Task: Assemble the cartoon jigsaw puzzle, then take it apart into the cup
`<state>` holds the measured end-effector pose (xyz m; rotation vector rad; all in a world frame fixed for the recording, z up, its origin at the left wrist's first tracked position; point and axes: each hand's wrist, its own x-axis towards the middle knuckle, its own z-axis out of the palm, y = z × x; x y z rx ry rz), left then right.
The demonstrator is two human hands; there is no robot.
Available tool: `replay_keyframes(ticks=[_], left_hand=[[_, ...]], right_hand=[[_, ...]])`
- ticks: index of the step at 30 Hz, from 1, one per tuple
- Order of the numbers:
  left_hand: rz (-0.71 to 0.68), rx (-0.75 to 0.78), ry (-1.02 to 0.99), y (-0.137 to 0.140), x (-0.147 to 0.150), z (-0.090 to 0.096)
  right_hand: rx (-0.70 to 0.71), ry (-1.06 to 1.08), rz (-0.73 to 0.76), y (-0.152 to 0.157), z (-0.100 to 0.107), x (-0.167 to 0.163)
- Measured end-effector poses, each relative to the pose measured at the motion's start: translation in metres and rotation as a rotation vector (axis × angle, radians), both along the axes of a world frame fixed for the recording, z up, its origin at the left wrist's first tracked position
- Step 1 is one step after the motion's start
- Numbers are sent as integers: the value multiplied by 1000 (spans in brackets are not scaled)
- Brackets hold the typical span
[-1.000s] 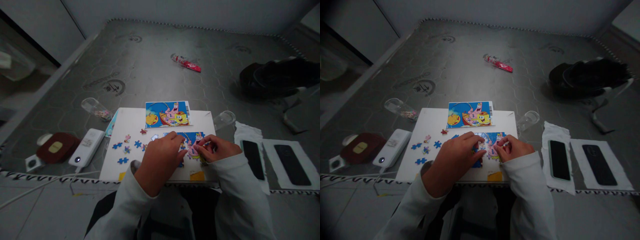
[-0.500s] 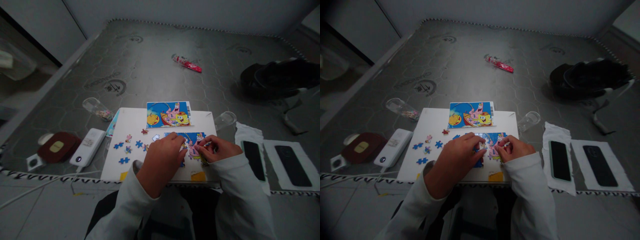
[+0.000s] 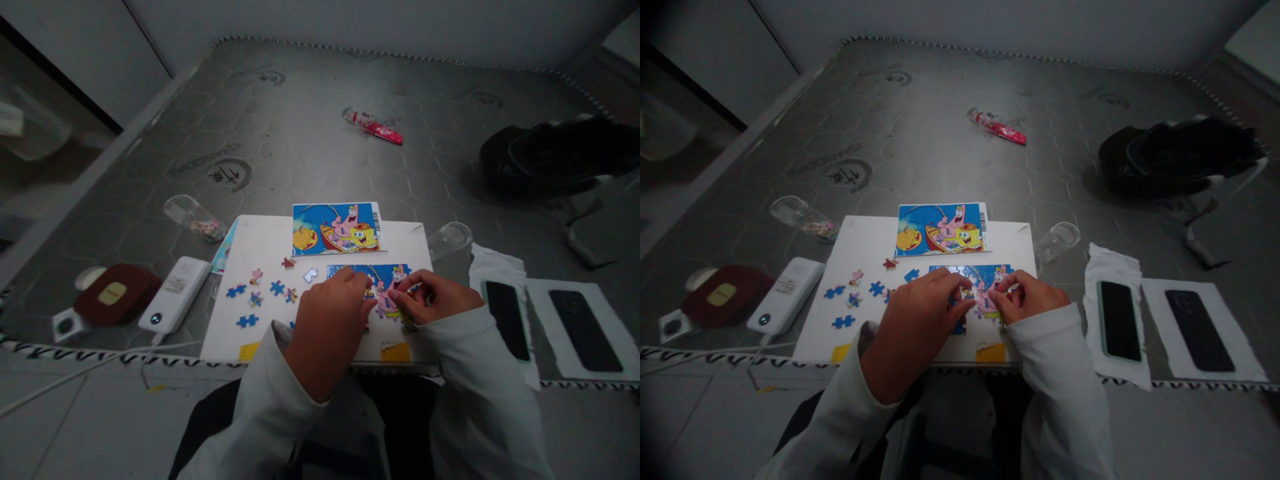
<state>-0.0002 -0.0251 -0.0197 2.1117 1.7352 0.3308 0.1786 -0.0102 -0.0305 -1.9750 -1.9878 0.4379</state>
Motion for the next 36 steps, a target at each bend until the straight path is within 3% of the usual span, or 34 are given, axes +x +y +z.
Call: replay_keyframes(ticks=[7,36], left_hand=[[50,-7,-35,-1,-1,1],[-17,-70,-273,3,-1,-4]], right_hand=[[13,7,8,-1,1,0],[-44,-22,5,1,4,-1]])
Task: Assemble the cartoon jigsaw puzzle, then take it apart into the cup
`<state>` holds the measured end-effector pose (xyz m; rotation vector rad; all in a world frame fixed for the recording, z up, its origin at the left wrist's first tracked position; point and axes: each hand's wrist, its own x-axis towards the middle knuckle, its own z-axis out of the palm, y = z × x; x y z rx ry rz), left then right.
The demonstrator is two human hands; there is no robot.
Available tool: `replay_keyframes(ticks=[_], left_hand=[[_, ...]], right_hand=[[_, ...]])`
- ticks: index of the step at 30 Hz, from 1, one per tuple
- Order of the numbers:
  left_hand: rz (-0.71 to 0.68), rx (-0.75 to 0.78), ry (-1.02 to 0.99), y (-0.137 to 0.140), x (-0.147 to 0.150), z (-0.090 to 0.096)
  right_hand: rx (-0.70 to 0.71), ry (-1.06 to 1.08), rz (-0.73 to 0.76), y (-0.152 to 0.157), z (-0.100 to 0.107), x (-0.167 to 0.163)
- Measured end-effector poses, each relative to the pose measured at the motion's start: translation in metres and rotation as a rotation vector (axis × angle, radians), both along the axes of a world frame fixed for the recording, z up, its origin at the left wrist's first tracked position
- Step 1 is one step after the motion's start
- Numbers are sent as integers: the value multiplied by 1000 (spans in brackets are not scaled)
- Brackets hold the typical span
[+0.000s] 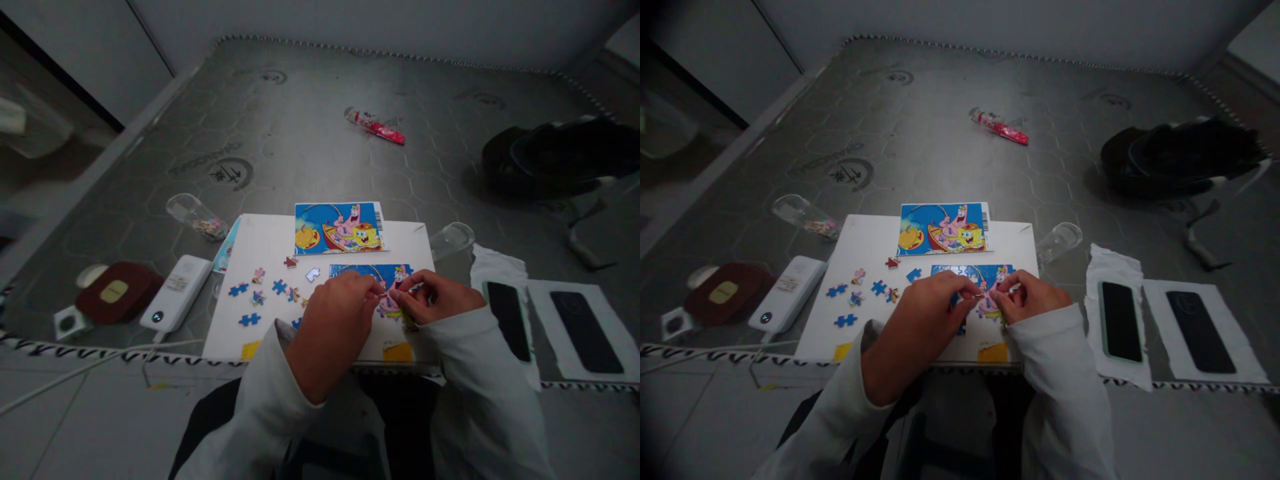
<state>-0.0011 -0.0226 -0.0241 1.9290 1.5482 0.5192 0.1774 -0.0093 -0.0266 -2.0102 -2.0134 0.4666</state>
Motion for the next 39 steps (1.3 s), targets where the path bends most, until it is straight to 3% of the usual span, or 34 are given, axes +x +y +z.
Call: replay_keyframes(ticks=[8,19,26,30,34,39], left_hand=[[-22,-13,-56,6,-16,17],[-47,-21,0,1,-23,20],[32,64,-51,4,-26,21],[42,28,-98,3,-22,24],[16,-1,-126,0,-19,27],[15,21,-92,2,-25,25]], right_hand=[[23,116,1,-4,11,-7],[-149,292,133,-6,5,-5],[-205,326,164,-7,4,-4],[-232,340,230,-9,3,-7],[-215,359,301,-9,2,-8],[-131,351,207,-8,-2,-7]])
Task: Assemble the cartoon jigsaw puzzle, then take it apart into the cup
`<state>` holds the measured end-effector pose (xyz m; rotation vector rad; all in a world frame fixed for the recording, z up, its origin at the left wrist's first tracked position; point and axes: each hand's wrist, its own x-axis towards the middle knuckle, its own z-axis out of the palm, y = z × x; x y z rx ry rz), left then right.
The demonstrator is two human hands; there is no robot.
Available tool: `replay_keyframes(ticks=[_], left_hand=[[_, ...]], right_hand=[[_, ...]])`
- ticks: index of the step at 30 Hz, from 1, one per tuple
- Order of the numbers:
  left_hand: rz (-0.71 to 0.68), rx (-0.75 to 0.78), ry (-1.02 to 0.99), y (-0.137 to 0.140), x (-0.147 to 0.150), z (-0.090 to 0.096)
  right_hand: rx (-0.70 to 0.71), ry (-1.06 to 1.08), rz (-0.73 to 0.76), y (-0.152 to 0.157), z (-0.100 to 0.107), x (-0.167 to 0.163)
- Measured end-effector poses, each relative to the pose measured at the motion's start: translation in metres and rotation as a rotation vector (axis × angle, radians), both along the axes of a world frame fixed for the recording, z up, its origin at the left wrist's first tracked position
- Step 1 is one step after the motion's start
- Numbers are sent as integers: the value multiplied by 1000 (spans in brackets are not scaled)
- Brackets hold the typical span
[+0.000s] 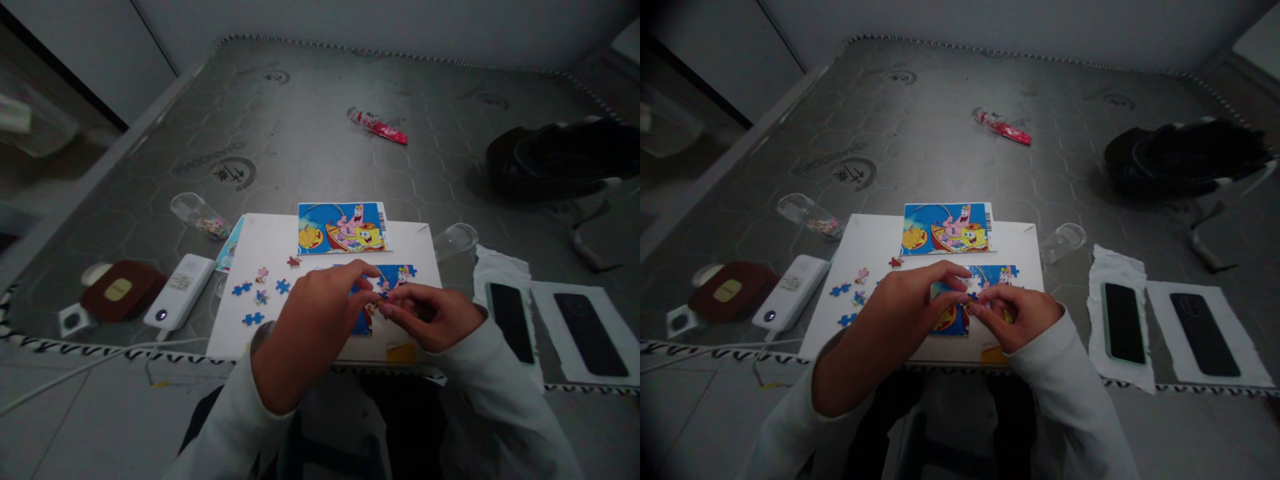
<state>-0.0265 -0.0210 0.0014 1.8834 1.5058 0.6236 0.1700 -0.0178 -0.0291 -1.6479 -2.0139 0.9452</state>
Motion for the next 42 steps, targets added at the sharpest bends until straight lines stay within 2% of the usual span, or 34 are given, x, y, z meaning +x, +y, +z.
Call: replay_keyframes(ticks=[6,10,15,23,42], left_hand=[[-65,-39,84,0,-6,-2],[-89,-17,211,-3,-7,-11],[-116,-79,303,-3,-5,-20],[-82,-142,271,-1,-1,-18],[-107,-147,221,2,-1,-22]], right_hand=[[6,3,-38,1,-3,1],[40,-83,-105,3,-3,7],[48,-184,-172,4,-7,11],[39,-252,-175,5,-7,8],[-12,-232,-170,5,-7,5]])
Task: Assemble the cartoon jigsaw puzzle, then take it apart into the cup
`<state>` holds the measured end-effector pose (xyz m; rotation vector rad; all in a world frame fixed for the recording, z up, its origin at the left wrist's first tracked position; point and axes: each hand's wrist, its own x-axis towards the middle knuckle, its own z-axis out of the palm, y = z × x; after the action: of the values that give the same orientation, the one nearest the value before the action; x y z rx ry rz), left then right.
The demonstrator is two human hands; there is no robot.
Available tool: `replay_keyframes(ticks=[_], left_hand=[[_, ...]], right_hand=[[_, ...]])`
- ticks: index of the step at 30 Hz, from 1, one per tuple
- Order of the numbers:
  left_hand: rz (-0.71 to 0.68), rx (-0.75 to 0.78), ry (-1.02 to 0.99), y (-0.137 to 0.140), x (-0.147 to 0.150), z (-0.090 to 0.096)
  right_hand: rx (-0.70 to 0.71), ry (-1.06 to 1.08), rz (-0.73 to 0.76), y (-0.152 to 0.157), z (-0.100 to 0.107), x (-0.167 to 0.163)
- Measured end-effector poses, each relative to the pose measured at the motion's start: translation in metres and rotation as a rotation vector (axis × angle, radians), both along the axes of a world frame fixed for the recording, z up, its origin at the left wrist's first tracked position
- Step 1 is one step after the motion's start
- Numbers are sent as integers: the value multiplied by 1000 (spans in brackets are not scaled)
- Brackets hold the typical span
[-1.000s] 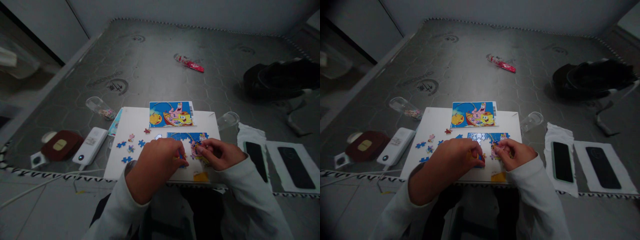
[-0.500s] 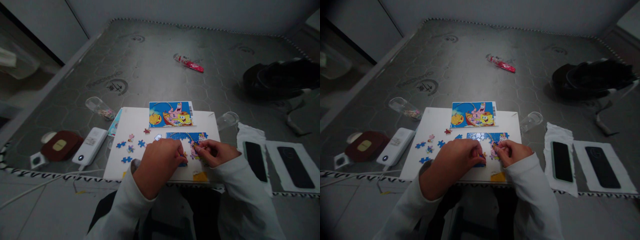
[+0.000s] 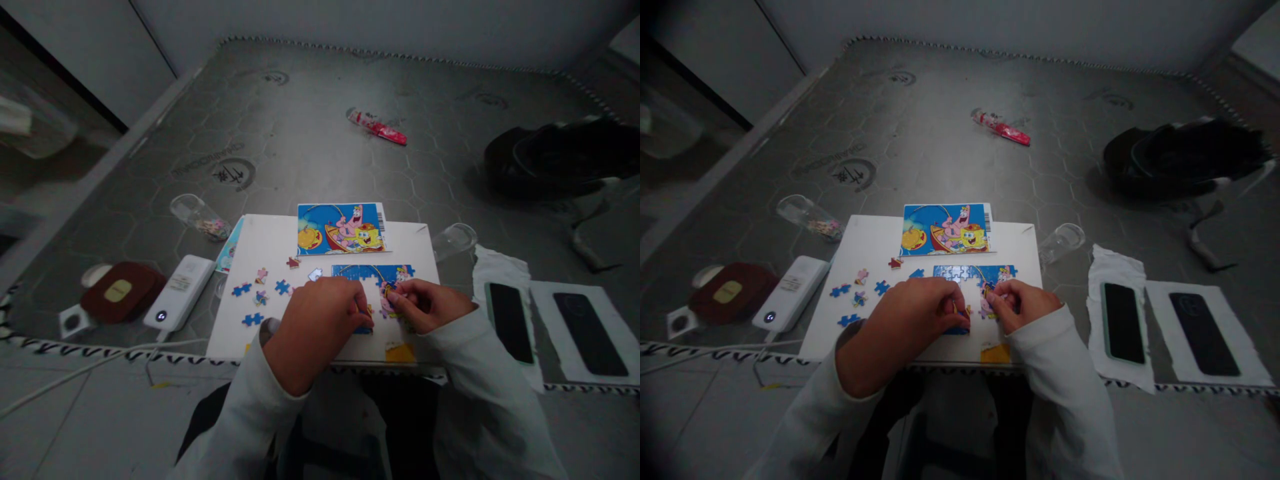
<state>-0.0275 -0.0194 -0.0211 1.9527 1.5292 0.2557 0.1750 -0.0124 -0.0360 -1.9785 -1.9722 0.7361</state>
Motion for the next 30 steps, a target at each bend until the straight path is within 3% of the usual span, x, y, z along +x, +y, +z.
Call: replay_keyframes(ticks=[14,18,24,30], left_hand=[[47,161,-26,-10,3,24],[68,101,42,-11,-22,34],[95,-76,313,-16,-72,36],[162,-258,409,-16,-82,39]], right_hand=[[197,51,211,-5,15,-11],[261,43,202,-7,14,-13],[300,-89,136,-6,6,-5],[282,-106,117,-6,3,-6]])
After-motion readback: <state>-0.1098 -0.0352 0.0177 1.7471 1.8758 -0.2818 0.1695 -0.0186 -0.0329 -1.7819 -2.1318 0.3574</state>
